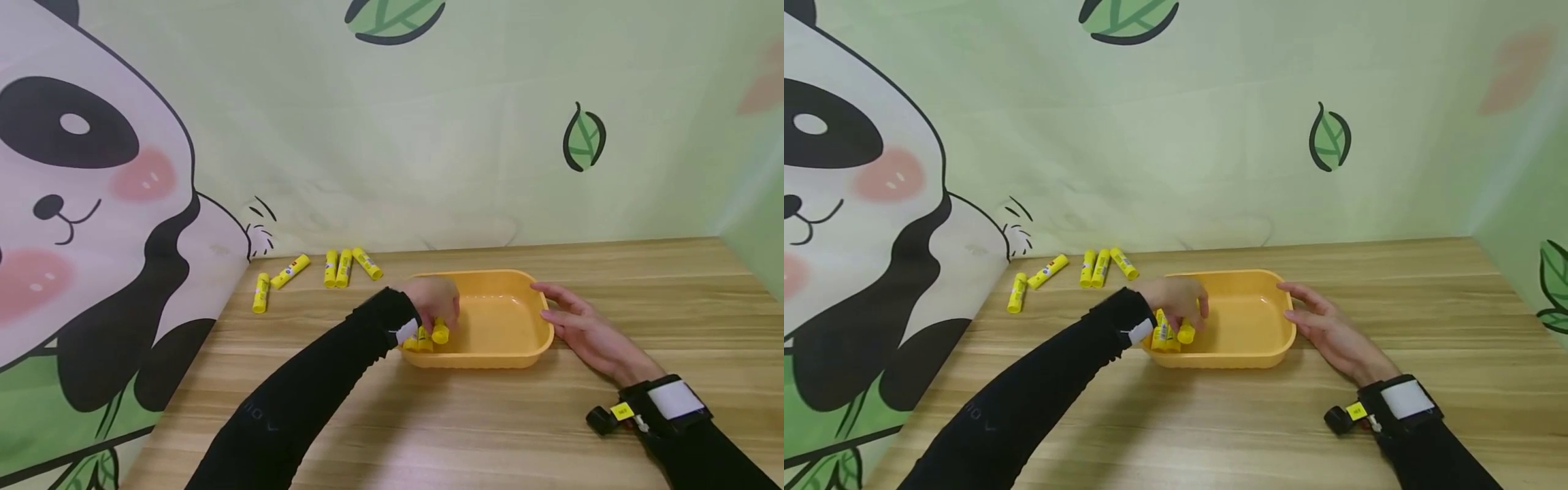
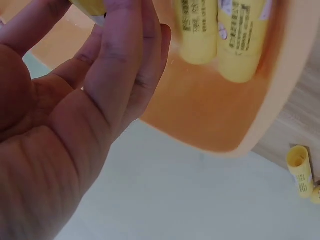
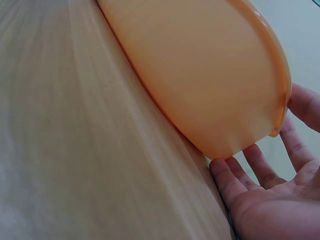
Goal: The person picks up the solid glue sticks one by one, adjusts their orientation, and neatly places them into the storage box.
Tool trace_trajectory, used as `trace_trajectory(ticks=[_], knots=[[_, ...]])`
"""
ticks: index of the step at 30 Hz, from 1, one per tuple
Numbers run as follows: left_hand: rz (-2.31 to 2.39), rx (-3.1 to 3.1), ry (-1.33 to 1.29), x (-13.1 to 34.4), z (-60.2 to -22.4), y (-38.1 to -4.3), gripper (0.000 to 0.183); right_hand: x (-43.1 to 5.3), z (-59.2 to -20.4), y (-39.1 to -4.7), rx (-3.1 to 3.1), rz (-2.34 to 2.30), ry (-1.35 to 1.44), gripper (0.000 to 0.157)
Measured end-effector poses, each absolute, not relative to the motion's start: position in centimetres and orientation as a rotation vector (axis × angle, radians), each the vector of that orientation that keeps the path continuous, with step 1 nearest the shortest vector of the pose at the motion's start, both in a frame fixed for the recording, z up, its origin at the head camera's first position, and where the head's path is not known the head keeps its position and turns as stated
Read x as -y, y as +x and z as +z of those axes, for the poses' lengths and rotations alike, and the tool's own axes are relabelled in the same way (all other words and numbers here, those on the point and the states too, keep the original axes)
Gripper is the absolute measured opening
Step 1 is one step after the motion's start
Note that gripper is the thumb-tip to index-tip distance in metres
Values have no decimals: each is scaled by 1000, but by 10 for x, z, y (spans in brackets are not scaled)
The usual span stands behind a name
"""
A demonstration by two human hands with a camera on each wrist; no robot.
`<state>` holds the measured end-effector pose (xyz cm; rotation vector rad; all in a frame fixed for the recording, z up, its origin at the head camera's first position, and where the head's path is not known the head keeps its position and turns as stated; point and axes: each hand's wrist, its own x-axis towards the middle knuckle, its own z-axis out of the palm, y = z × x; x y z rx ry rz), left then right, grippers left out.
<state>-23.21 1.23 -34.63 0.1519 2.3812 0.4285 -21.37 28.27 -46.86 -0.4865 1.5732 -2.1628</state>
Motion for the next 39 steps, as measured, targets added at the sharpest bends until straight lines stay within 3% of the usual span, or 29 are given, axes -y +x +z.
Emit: trace_trajectory(ticks=[39], knots=[[208, -2471, 326, -9, -365, -230, 8, -282, -467, -214, -1592, -2153, -472, 55]])
